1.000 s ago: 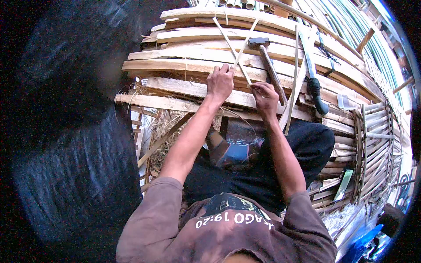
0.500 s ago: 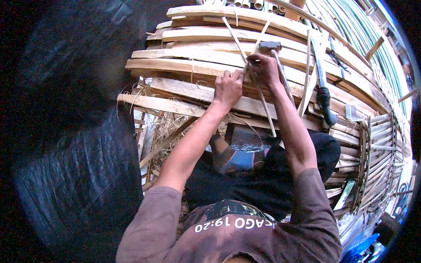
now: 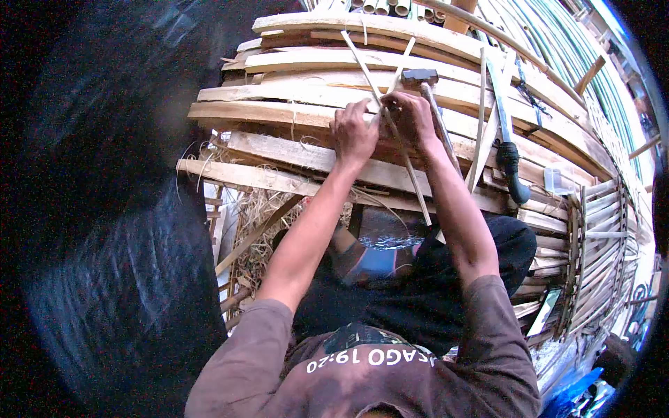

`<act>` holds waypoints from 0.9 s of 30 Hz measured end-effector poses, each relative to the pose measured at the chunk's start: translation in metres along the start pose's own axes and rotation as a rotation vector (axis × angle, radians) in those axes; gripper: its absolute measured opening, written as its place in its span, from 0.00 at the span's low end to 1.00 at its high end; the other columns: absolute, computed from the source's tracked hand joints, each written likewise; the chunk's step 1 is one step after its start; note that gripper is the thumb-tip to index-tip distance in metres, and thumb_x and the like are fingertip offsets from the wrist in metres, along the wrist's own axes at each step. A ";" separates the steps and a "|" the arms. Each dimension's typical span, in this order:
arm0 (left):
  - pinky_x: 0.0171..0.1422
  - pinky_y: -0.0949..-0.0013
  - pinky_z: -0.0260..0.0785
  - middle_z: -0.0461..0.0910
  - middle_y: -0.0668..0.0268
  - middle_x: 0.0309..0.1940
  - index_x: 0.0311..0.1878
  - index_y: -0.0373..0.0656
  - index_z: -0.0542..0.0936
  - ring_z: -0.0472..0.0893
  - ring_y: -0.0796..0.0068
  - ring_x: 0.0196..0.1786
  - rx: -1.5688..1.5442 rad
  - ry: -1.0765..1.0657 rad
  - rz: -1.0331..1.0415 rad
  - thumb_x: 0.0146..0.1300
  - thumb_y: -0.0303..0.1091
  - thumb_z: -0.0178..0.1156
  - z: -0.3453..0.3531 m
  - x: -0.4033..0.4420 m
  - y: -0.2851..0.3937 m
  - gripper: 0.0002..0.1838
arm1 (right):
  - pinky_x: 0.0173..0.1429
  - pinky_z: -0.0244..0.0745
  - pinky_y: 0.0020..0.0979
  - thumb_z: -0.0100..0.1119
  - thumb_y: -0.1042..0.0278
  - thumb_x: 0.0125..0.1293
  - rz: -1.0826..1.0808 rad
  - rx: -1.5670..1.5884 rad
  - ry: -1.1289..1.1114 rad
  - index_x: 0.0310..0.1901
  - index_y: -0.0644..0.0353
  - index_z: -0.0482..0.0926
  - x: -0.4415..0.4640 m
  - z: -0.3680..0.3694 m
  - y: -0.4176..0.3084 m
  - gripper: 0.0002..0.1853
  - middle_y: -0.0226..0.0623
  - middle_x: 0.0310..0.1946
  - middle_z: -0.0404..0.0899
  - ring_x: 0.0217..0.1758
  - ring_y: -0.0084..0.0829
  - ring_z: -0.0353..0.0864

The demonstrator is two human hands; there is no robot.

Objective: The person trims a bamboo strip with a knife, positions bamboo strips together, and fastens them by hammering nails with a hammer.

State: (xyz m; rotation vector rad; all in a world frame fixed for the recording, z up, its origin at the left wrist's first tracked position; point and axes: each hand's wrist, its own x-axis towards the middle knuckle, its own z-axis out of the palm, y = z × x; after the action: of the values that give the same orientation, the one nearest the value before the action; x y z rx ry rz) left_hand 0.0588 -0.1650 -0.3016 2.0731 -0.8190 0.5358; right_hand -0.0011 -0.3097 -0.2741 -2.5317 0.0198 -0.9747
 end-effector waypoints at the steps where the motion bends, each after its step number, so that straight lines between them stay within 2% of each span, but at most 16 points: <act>1: 0.50 0.54 0.69 0.82 0.66 0.41 0.53 0.52 0.80 0.79 0.59 0.44 -0.006 0.004 0.005 0.58 0.42 0.67 0.008 0.004 0.000 0.20 | 0.39 0.80 0.38 0.63 0.72 0.54 -0.003 0.067 0.036 0.36 0.57 0.83 -0.001 0.006 0.007 0.07 0.44 0.32 0.84 0.37 0.43 0.86; 3: 0.51 0.54 0.67 0.85 0.69 0.42 0.57 0.53 0.77 0.80 0.61 0.45 -0.143 0.005 -0.141 0.56 0.44 0.69 0.023 0.009 0.004 0.24 | 0.38 0.80 0.39 0.63 0.70 0.54 -0.022 0.130 0.025 0.35 0.56 0.83 -0.005 0.007 0.007 0.06 0.44 0.33 0.84 0.36 0.44 0.86; 5: 0.52 0.56 0.65 0.86 0.72 0.41 0.58 0.53 0.75 0.80 0.65 0.44 -0.093 0.009 -0.149 0.56 0.45 0.70 0.035 0.012 0.002 0.27 | 0.36 0.80 0.40 0.63 0.70 0.55 0.006 0.039 0.035 0.34 0.56 0.81 -0.003 0.007 0.002 0.05 0.43 0.32 0.84 0.35 0.44 0.86; 7: 0.51 0.52 0.64 0.85 0.70 0.39 0.57 0.52 0.73 0.81 0.61 0.44 -0.084 0.008 -0.157 0.60 0.42 0.67 0.035 0.012 0.002 0.23 | 0.35 0.79 0.41 0.62 0.70 0.56 0.012 0.043 0.043 0.33 0.56 0.79 -0.003 0.006 0.003 0.04 0.42 0.30 0.83 0.34 0.45 0.85; 11: 0.51 0.52 0.60 0.86 0.69 0.38 0.63 0.52 0.68 0.82 0.63 0.46 -0.256 -0.036 -0.207 0.59 0.38 0.67 0.039 0.012 -0.007 0.29 | 0.35 0.79 0.42 0.62 0.69 0.57 0.011 -0.021 0.041 0.32 0.56 0.77 -0.006 0.013 0.009 0.03 0.42 0.29 0.82 0.33 0.46 0.84; 13: 0.52 0.52 0.58 0.86 0.69 0.39 0.65 0.51 0.64 0.82 0.63 0.46 -0.245 -0.074 -0.232 0.58 0.38 0.67 0.035 0.014 -0.005 0.33 | 0.35 0.79 0.42 0.62 0.69 0.57 0.041 -0.005 0.060 0.32 0.56 0.77 -0.007 0.014 0.005 0.04 0.42 0.29 0.82 0.33 0.46 0.84; 15: 0.53 0.53 0.57 0.86 0.71 0.37 0.67 0.50 0.61 0.83 0.65 0.43 -0.307 -0.089 -0.276 0.58 0.38 0.68 0.033 0.016 -0.002 0.36 | 0.35 0.79 0.43 0.62 0.69 0.56 0.068 0.005 0.087 0.31 0.56 0.77 -0.008 0.014 0.003 0.04 0.41 0.29 0.82 0.33 0.46 0.84; 21: 0.54 0.54 0.56 0.87 0.74 0.33 0.69 0.50 0.57 0.83 0.70 0.38 -0.349 -0.052 -0.260 0.58 0.39 0.69 0.031 0.015 0.000 0.40 | 0.40 0.81 0.40 0.63 0.70 0.55 0.038 0.042 0.109 0.35 0.56 0.82 -0.009 0.010 0.002 0.06 0.41 0.35 0.84 0.38 0.45 0.85; 24: 0.54 0.54 0.57 0.87 0.74 0.35 0.70 0.51 0.57 0.83 0.68 0.37 -0.332 -0.102 -0.304 0.57 0.39 0.69 0.027 0.017 0.003 0.40 | 0.45 0.81 0.39 0.63 0.71 0.54 0.071 0.080 0.060 0.39 0.56 0.84 -0.011 0.006 0.002 0.10 0.42 0.38 0.84 0.41 0.44 0.85; 27: 0.53 0.55 0.58 0.87 0.75 0.37 0.68 0.53 0.60 0.83 0.67 0.41 -0.257 -0.144 -0.323 0.57 0.40 0.70 0.026 0.020 0.002 0.39 | 0.48 0.81 0.39 0.63 0.71 0.55 0.091 0.240 0.035 0.41 0.57 0.84 -0.012 0.002 0.000 0.11 0.43 0.40 0.84 0.43 0.44 0.85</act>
State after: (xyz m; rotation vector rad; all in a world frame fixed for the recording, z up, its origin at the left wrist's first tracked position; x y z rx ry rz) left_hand 0.0737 -0.1941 -0.3026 1.9662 -0.5809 0.1000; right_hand -0.0084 -0.3072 -0.2833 -2.2746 0.0265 -0.9261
